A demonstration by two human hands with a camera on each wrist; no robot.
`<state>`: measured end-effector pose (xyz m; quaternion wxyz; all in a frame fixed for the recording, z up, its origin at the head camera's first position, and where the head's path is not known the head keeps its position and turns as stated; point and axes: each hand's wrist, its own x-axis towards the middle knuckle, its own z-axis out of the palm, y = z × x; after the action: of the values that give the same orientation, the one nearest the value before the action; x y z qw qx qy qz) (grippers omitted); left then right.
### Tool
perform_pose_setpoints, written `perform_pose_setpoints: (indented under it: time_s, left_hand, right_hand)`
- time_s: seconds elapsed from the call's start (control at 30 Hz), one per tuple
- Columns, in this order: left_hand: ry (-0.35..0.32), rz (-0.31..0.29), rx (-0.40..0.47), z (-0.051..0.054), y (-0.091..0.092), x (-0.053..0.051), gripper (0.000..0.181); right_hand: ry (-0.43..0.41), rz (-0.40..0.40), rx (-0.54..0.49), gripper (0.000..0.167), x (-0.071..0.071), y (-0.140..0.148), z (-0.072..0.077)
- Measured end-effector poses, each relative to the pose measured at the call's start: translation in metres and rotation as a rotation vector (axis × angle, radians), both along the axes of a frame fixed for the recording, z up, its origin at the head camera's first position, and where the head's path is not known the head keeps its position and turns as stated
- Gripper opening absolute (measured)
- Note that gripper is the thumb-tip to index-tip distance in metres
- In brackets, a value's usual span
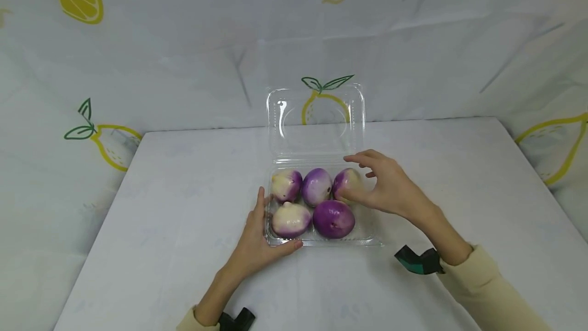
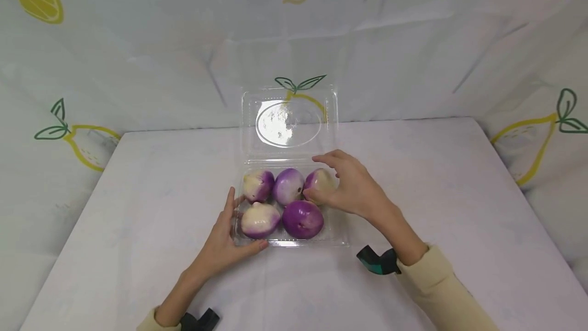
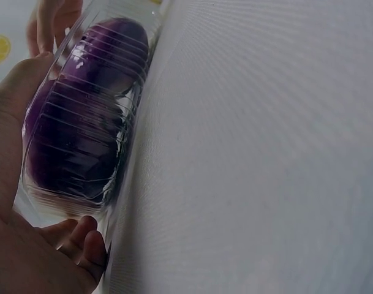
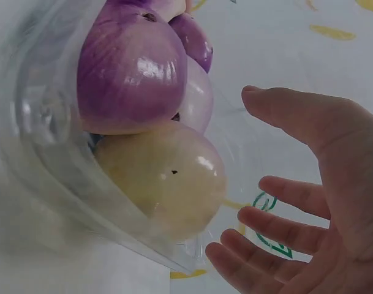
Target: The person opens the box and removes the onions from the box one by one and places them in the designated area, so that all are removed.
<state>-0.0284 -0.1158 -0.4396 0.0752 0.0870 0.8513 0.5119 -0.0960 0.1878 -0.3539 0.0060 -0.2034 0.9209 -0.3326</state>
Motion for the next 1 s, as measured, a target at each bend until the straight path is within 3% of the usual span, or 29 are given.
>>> perform_pose_setpoints:
  time_s: [0.47,0.77,1.0]
  left_hand:
    - [-0.019,0.008,0.003,0.002,0.001,0.001,0.139]
    - [-0.021,0.014,0.006,0.002,0.002,0.000,0.139]
    - [-0.033,0.018,0.011,0.002,0.002,0.001,0.139]
  right_hand:
    - [0.010,-0.047,0.217,0.071,0.003,-0.011,-0.009]
    - [-0.025,-0.049,0.273,0.070,0.003,-0.014,-0.006]
    - [-0.008,-0.056,0.240,0.065,0.004,-0.015,-0.011]
